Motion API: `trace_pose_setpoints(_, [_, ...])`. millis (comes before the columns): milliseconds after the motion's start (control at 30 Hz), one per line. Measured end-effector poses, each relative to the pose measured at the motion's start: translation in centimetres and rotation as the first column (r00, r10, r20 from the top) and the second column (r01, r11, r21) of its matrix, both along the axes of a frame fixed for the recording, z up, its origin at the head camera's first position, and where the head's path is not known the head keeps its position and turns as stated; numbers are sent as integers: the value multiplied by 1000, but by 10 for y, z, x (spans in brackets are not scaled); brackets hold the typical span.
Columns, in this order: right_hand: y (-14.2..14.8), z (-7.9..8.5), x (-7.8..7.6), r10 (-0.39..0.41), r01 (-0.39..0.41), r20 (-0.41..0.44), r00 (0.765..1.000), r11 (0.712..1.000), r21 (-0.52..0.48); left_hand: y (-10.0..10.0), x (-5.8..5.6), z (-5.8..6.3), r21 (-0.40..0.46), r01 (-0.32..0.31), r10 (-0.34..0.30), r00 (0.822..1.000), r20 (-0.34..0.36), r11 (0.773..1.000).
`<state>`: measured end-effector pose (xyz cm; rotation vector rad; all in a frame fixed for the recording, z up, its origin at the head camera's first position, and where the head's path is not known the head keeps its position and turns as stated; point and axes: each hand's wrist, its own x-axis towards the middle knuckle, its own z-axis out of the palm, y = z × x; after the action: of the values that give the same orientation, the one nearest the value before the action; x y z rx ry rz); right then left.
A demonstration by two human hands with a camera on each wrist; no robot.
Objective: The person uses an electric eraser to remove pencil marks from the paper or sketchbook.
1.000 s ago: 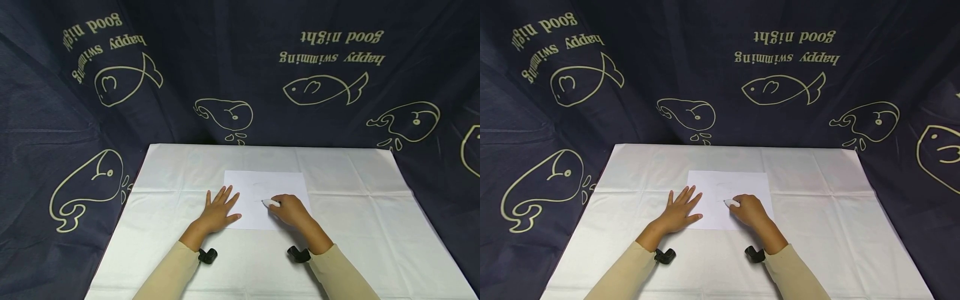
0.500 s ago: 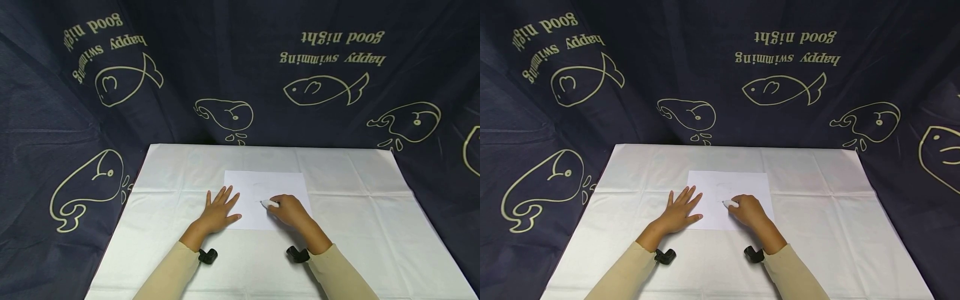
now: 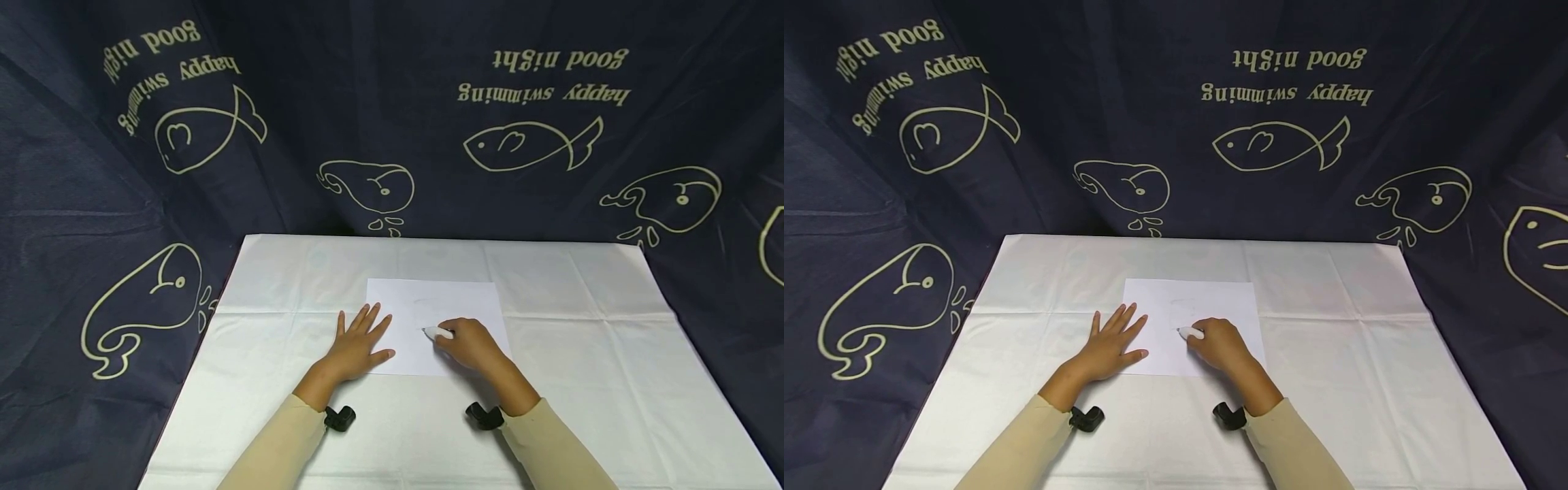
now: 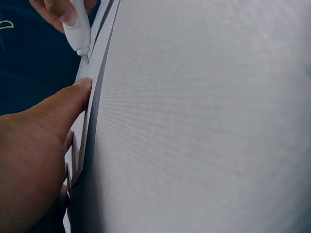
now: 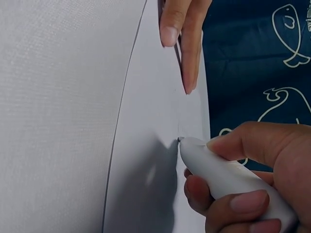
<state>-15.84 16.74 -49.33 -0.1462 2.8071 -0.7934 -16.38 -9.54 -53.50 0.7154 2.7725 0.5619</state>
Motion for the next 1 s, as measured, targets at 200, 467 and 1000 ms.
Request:
trace_pose_setpoints(200, [-2,0,-1,8,-8,-9,1000,1000,1,0,0,0,2,0,0,1000,3,1000])
trace_pose_setpoints(467, [-5,0,0,18,-18,-19,1000,1000,2,0,0,1,4,0,0,1000,2,1000])
trace_pose_setpoints(1000, [-9,1,-2,13,-13,-5,1000,1000,9,0,-1,-1,0,-2,2,1000,-2,1000])
